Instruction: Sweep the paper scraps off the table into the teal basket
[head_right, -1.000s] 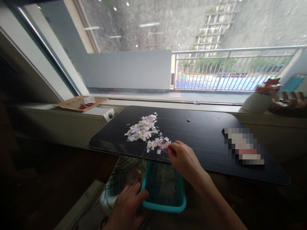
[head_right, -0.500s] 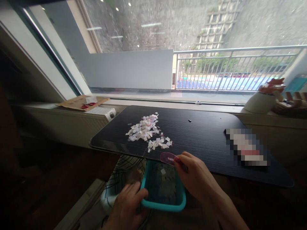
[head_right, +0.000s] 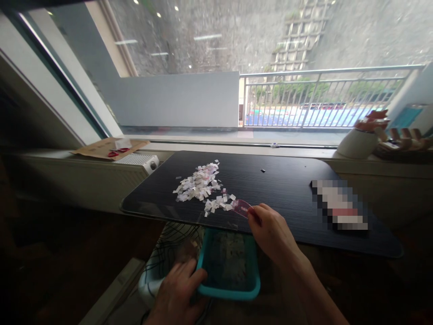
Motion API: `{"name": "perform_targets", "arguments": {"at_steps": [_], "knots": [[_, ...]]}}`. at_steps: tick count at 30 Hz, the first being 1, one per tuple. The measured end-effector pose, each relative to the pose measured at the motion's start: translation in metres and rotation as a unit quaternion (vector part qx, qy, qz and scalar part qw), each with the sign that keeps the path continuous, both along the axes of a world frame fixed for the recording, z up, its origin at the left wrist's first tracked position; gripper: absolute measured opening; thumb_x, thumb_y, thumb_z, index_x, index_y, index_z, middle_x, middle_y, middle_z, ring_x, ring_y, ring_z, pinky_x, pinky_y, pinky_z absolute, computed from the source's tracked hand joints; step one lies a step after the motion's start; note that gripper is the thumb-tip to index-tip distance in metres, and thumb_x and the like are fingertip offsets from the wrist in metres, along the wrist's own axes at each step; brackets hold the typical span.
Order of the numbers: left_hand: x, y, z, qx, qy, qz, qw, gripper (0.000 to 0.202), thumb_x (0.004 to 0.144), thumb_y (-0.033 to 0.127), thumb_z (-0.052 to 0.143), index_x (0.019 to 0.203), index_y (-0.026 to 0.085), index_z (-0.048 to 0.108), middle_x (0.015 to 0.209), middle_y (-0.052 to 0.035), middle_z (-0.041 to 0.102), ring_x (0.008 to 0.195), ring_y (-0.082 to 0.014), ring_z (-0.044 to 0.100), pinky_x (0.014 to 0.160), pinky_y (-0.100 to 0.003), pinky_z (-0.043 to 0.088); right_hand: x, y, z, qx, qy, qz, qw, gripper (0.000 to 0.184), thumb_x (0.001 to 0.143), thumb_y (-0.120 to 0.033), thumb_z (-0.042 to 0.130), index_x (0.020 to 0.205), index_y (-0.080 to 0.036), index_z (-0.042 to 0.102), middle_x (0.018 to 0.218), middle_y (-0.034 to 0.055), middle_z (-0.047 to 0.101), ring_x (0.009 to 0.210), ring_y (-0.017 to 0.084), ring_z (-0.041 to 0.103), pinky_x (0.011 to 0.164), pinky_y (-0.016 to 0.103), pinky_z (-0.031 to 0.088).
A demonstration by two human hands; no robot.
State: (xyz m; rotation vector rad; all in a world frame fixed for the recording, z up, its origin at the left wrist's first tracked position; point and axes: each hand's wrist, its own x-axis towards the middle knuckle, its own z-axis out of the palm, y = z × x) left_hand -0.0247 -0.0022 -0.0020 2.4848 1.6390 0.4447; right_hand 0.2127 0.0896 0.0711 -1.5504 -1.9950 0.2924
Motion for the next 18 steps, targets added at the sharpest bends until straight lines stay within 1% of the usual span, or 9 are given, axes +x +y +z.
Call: {"name": "perform_targets", "arguments": {"at_steps": [2, 6, 7, 11, 15, 18], "knots": [[0.001, 0.000, 0.000, -0.002, 0.000, -0.001, 1.000, 0.020, 0.066, 0.013, 0.062, 0.083, 0.023, 0.057, 0.086, -0.0034, 0.054, 0.081, -0.0251, 0.050, 0.073, -0.036, 0.034, -0.003, 0.006, -0.001, 0.005, 0.005, -0.008, 1.000, 0.022, 0.085, -0.028, 0.046, 0.074, -0.018, 0.063, 0.070, 0.0014, 0.057, 0.058, 0.012, 0.050, 0.054, 0.025, 0.035], [0.000, -0.001, -0.001, 0.001, 0.000, 0.006, 1.000, 0.017, 0.067, 0.014, 0.063, 0.081, 0.023, 0.057, 0.086, -0.0036, 0.054, 0.081, -0.0254, 0.050, 0.073, -0.036, 0.034, -0.012, 0.017, -0.007, -0.004, 0.045, 0.034, 0.998, 0.023, 0.084, -0.028, 0.047, 0.082, -0.018, 0.067, 0.071, 0.0018, 0.059, 0.059, 0.013, 0.052, 0.055, 0.024, 0.037], [0.000, -0.001, -0.001, 0.002, -0.002, 0.006, 1.000, 0.017, 0.068, 0.015, 0.063, 0.081, 0.022, 0.057, 0.087, -0.0038, 0.054, 0.081, -0.0256, 0.050, 0.073, -0.036, 0.034, -0.012, 0.018, -0.009, -0.006, 0.054, 0.035, 0.998, 0.023, 0.084, -0.029, 0.047, 0.083, -0.017, 0.067, 0.072, 0.0019, 0.060, 0.059, 0.013, 0.052, 0.055, 0.024, 0.038], [-0.002, 0.001, -0.003, 0.006, -0.011, -0.001, 1.000, 0.017, 0.067, 0.014, 0.063, 0.081, 0.022, 0.056, 0.086, -0.0038, 0.053, 0.081, -0.0257, 0.050, 0.073, -0.037, 0.034, -0.009, 0.020, -0.015, -0.017, 0.063, -0.003, 0.998, 0.024, 0.084, -0.032, 0.049, 0.083, -0.017, 0.067, 0.074, 0.0023, 0.061, 0.061, 0.013, 0.053, 0.057, 0.025, 0.039], [-0.001, 0.001, -0.004, 0.007, -0.009, 0.002, 1.000, 0.019, 0.066, 0.012, 0.062, 0.080, 0.023, 0.056, 0.086, -0.0037, 0.053, 0.081, -0.0257, 0.049, 0.071, -0.036, 0.034, -0.008, 0.018, -0.017, -0.034, 0.085, 0.031, 0.995, 0.024, 0.084, -0.033, 0.049, 0.084, -0.018, 0.068, 0.074, 0.0021, 0.062, 0.062, 0.014, 0.054, 0.057, 0.025, 0.040], [0.000, -0.001, -0.005, 0.013, -0.010, 0.001, 1.000, 0.019, 0.066, 0.013, 0.063, 0.081, 0.023, 0.056, 0.087, -0.0038, 0.053, 0.081, -0.0259, 0.049, 0.072, -0.037, 0.034, -0.011, 0.019, -0.017, -0.031, 0.101, 0.028, 0.994, 0.025, 0.083, -0.034, 0.050, 0.084, -0.017, 0.068, 0.073, 0.0025, 0.062, 0.061, 0.014, 0.054, 0.057, 0.025, 0.040]]}}
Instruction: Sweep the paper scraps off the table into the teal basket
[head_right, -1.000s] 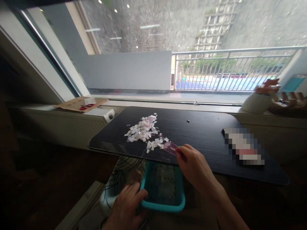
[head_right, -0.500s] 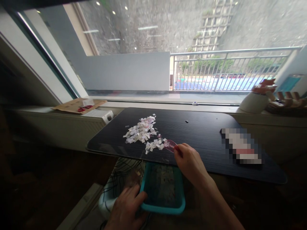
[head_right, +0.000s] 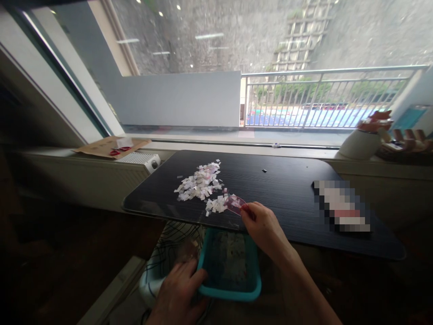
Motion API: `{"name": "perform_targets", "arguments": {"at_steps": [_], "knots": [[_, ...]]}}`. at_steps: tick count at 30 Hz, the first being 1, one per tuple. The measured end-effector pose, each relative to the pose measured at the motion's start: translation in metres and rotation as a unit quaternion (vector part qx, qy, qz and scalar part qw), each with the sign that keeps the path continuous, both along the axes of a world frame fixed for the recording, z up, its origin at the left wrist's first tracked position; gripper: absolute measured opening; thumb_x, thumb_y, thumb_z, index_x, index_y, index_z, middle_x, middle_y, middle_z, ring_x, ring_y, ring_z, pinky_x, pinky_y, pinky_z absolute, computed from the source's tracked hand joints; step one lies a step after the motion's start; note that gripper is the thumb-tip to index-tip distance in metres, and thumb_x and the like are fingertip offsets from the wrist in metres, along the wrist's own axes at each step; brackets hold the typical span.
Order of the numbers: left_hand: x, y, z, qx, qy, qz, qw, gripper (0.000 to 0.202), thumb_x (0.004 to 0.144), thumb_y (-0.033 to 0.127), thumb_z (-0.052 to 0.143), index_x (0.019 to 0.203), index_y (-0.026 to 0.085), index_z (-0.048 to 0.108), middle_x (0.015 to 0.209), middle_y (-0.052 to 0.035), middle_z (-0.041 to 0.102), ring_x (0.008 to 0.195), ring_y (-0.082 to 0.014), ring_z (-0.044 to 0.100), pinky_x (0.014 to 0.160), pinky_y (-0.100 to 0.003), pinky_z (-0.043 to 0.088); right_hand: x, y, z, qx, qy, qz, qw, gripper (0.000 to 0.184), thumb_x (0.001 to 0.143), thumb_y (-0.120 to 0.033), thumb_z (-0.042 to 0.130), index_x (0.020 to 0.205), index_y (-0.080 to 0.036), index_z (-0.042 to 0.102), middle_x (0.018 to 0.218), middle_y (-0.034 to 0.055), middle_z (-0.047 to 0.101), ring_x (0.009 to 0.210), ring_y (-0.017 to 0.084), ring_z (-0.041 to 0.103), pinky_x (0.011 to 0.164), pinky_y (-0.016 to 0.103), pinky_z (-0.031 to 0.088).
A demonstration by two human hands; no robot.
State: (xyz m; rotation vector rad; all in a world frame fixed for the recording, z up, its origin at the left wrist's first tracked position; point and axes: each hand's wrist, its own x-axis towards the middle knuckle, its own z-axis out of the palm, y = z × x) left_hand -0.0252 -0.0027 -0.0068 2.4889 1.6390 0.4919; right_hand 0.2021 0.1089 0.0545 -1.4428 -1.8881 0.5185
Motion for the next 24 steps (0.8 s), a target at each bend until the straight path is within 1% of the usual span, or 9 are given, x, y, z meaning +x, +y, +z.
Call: {"name": "perform_targets", "arguments": {"at_steps": [6, 10, 16, 21, 24], "knots": [[-0.002, 0.000, 0.001, 0.000, -0.001, -0.003, 1.000, 0.018, 0.068, 0.014, 0.062, 0.082, 0.023, 0.056, 0.087, -0.0037, 0.053, 0.080, -0.0258, 0.049, 0.072, -0.037, 0.033, 0.007, -0.004, 0.006, -0.038, -0.025, -0.015, 0.999, 0.025, 0.081, -0.035, 0.051, 0.082, -0.017, 0.068, 0.067, 0.0020, 0.064, 0.059, 0.014, 0.055, 0.056, 0.026, 0.040], [0.000, 0.000, 0.002, -0.007, -0.001, -0.002, 1.000, 0.019, 0.068, 0.014, 0.062, 0.084, 0.023, 0.057, 0.087, -0.0037, 0.053, 0.080, -0.0257, 0.049, 0.071, -0.036, 0.033, 0.011, -0.010, 0.011, -0.038, -0.018, -0.032, 0.999, 0.026, 0.081, -0.037, 0.051, 0.082, -0.017, 0.068, 0.070, 0.0023, 0.065, 0.062, 0.015, 0.057, 0.058, 0.026, 0.040], [-0.001, 0.000, 0.001, -0.001, -0.001, -0.001, 1.000, 0.018, 0.068, 0.015, 0.063, 0.083, 0.023, 0.057, 0.086, -0.0034, 0.053, 0.080, -0.0255, 0.049, 0.072, -0.037, 0.033, 0.009, -0.012, 0.007, -0.050, -0.016, -0.014, 0.999, 0.027, 0.082, -0.038, 0.050, 0.084, -0.017, 0.067, 0.071, 0.0025, 0.064, 0.061, 0.015, 0.056, 0.057, 0.026, 0.040], [-0.002, 0.000, 0.001, -0.002, -0.006, -0.009, 1.000, 0.017, 0.070, 0.018, 0.063, 0.084, 0.023, 0.057, 0.086, -0.0040, 0.052, 0.080, -0.0258, 0.049, 0.071, -0.036, 0.034, 0.013, -0.020, 0.004, -0.033, -0.012, -0.043, 0.998, 0.026, 0.083, -0.038, 0.050, 0.083, -0.018, 0.067, 0.073, 0.0032, 0.064, 0.063, 0.015, 0.056, 0.058, 0.026, 0.040], [-0.001, -0.001, 0.001, 0.000, -0.005, -0.010, 1.000, 0.019, 0.068, 0.015, 0.062, 0.084, 0.023, 0.057, 0.086, -0.0039, 0.052, 0.080, -0.0258, 0.049, 0.071, -0.036, 0.034, 0.010, -0.024, 0.006, -0.041, -0.002, -0.015, 0.999, 0.025, 0.083, -0.036, 0.050, 0.082, -0.018, 0.067, 0.073, 0.0027, 0.064, 0.063, 0.015, 0.056, 0.058, 0.025, 0.041]]}}
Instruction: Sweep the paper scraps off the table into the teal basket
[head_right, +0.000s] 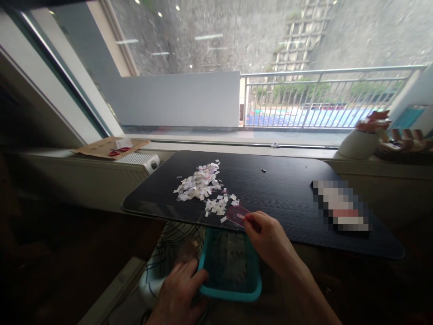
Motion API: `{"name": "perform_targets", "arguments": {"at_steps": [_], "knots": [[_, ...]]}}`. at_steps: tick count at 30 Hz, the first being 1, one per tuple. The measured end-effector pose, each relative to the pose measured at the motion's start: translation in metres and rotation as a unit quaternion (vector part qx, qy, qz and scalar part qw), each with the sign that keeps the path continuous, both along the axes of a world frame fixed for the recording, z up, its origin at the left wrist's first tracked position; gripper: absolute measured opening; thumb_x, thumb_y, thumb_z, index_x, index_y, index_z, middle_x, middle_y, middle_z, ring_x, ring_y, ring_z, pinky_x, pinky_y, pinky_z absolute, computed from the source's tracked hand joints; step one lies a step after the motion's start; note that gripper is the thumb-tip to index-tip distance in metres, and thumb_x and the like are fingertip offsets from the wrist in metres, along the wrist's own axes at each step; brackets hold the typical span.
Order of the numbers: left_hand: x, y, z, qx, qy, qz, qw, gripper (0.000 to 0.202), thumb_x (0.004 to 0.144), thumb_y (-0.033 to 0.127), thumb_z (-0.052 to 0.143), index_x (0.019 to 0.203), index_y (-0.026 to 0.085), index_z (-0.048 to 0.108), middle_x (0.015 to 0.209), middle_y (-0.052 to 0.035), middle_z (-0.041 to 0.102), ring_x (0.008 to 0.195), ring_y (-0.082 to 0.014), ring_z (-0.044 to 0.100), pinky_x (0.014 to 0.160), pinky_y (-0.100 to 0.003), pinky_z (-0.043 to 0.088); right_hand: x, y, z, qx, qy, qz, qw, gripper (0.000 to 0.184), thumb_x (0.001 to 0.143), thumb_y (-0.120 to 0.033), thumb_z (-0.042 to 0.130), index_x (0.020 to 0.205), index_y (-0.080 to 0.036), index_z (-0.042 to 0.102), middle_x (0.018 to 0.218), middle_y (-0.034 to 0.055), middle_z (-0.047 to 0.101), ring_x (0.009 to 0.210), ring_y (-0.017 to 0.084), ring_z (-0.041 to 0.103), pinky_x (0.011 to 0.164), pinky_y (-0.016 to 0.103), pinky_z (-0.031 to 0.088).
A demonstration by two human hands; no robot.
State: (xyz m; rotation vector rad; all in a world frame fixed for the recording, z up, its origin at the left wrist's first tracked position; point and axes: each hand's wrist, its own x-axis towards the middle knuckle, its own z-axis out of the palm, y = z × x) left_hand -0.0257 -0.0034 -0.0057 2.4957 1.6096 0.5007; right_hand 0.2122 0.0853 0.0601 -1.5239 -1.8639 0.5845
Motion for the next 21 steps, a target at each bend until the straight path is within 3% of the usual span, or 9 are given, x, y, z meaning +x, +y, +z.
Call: {"name": "perform_targets", "arguments": {"at_steps": [21], "knots": [[0.001, -0.002, 0.003, 0.000, 0.011, 0.011, 1.000, 0.017, 0.069, 0.016, 0.062, 0.083, 0.023, 0.056, 0.086, -0.0034, 0.052, 0.079, -0.0249, 0.048, 0.069, -0.035, 0.033, 0.003, -0.012, 0.006, 0.001, -0.022, 0.053, 0.998, 0.025, 0.085, -0.035, 0.050, 0.075, -0.019, 0.066, 0.064, -0.0003, 0.056, 0.056, 0.012, 0.050, 0.052, 0.023, 0.038]]}}
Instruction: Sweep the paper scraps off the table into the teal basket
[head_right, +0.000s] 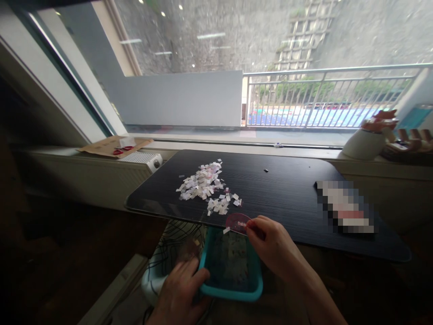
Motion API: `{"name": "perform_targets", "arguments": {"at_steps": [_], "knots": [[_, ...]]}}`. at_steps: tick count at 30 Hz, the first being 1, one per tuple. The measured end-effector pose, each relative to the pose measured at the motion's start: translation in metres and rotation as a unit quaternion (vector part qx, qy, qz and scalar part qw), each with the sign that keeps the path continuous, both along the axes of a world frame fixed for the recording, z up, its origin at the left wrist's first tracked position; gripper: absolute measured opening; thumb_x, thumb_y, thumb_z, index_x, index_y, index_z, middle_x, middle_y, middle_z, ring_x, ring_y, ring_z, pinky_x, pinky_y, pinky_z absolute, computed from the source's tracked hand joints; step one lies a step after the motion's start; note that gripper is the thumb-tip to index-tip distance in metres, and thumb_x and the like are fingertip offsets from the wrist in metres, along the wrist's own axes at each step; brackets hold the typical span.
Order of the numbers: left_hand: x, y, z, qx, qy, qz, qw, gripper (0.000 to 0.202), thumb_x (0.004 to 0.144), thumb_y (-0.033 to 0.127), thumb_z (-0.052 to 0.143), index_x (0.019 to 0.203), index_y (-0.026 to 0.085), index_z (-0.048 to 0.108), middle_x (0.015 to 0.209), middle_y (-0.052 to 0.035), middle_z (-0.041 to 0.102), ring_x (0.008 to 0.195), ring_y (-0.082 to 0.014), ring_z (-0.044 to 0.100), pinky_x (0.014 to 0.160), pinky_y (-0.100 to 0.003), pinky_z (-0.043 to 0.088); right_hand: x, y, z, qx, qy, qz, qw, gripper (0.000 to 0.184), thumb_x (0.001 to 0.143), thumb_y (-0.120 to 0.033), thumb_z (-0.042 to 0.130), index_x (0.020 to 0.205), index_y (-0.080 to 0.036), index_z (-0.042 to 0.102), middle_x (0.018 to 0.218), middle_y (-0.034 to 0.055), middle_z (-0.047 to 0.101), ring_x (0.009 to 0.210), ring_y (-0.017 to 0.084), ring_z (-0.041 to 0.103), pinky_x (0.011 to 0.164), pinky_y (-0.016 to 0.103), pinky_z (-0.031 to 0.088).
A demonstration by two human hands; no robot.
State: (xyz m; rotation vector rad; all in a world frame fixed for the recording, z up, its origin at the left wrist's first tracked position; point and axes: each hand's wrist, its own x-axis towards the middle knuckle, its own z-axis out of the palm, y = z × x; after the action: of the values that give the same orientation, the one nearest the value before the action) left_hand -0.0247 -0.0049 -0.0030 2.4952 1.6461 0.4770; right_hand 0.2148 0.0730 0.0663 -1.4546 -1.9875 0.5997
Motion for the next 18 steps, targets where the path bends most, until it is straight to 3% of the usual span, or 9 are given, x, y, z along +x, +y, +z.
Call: {"name": "perform_targets", "arguments": {"at_steps": [9, 18], "knots": [[0.000, 0.001, -0.001, -0.008, 0.000, 0.001, 1.000, 0.018, 0.067, 0.015, 0.063, 0.082, 0.022, 0.057, 0.088, -0.0042, 0.053, 0.083, -0.0261, 0.049, 0.074, -0.037, 0.034, -0.019, 0.021, -0.002, 0.033, 0.020, -0.014, 0.999, 0.026, 0.085, -0.034, 0.049, 0.078, -0.017, 0.067, 0.069, 0.0019, 0.060, 0.059, 0.013, 0.053, 0.054, 0.024, 0.039], [0.002, 0.001, 0.000, 0.003, -0.004, 0.005, 1.000, 0.020, 0.066, 0.012, 0.062, 0.083, 0.023, 0.056, 0.086, -0.0030, 0.052, 0.080, -0.0248, 0.049, 0.070, -0.035, 0.034, -0.006, 0.017, 0.000, 0.024, 0.000, -0.036, 0.999, 0.027, 0.083, -0.036, 0.050, 0.080, -0.017, 0.069, 0.070, 0.0032, 0.063, 0.059, 0.014, 0.055, 0.054, 0.025, 0.040]]}}
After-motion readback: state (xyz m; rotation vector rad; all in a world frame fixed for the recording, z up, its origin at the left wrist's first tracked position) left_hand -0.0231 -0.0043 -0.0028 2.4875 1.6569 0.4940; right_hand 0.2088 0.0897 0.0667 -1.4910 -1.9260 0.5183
